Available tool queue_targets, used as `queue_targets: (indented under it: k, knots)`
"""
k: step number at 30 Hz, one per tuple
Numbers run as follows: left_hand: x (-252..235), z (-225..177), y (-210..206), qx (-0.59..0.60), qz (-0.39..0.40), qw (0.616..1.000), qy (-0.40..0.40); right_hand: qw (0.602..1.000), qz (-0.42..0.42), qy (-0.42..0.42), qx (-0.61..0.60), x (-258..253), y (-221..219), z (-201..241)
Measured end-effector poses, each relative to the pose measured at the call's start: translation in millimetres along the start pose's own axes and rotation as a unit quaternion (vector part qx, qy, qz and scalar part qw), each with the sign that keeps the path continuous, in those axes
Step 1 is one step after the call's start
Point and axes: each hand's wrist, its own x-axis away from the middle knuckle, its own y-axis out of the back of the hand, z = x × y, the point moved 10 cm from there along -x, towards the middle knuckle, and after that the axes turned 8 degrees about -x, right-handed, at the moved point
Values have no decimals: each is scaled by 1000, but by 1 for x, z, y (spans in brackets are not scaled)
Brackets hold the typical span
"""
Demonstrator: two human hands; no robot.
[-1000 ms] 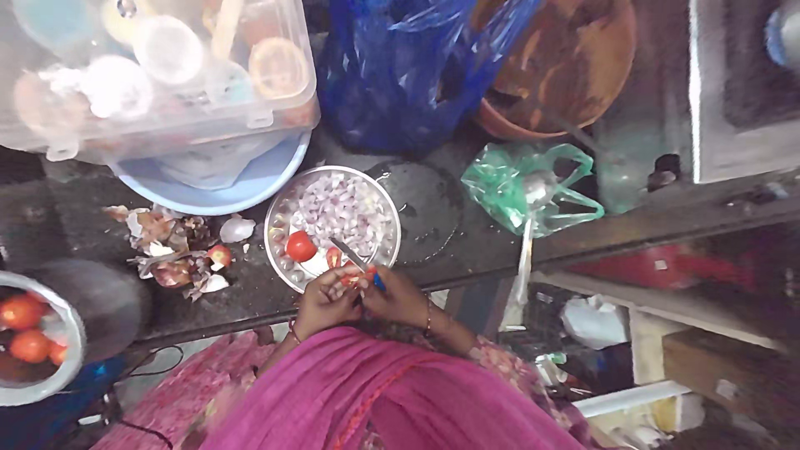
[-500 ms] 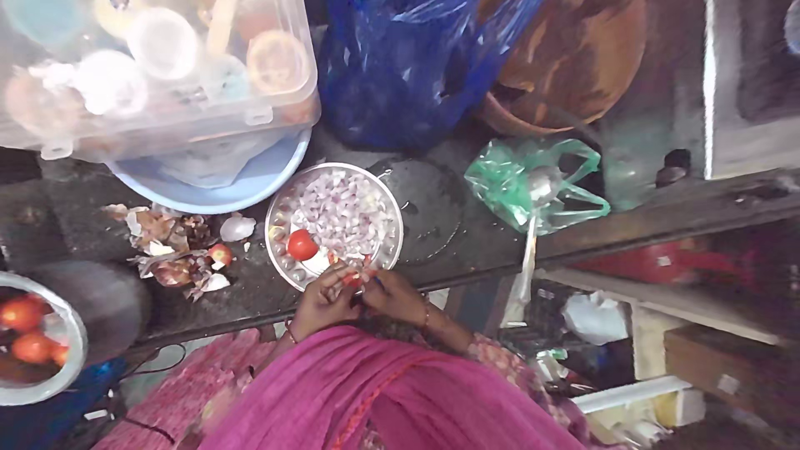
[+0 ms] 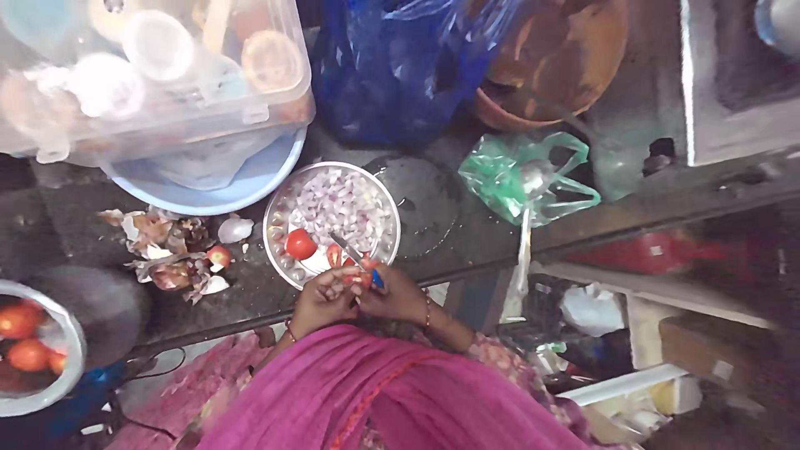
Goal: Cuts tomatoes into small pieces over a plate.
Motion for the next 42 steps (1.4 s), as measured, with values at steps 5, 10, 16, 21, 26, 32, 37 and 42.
queue_targets:
  k: [5, 10, 16, 21, 26, 32, 37, 42]
  knots:
    - [0, -1, -2, -1, -13, 1000, 1, 1000, -6, 12, 17, 2, -2, 2]
    - [-1, 1, -1, -5, -23, 1000, 0, 999, -23, 20, 21, 2, -2, 3]
    - [-2, 3, 3, -34, -31, 999, 18, 1000, -11, -12, 22, 1, -5, 1]
    - [-3, 3, 8, -38, -28, 999, 7, 1000, 5, -28, 5, 1, -5, 4]
    - [-2, 2, 4, 0, 7, 1000, 1, 999, -22, -34, -2, 3, 2, -3]
    - [-1, 0, 0, -6, 22, 999, 26, 999, -26, 13, 21, 1, -1, -3]
    - [-2, 1, -1, -4, 4, 1000, 15, 999, -23, 18, 19, 2, -3, 0]
    - [-2, 3, -2, -30, -12, 999, 19, 1000, -20, -10, 20, 5, -3, 3]
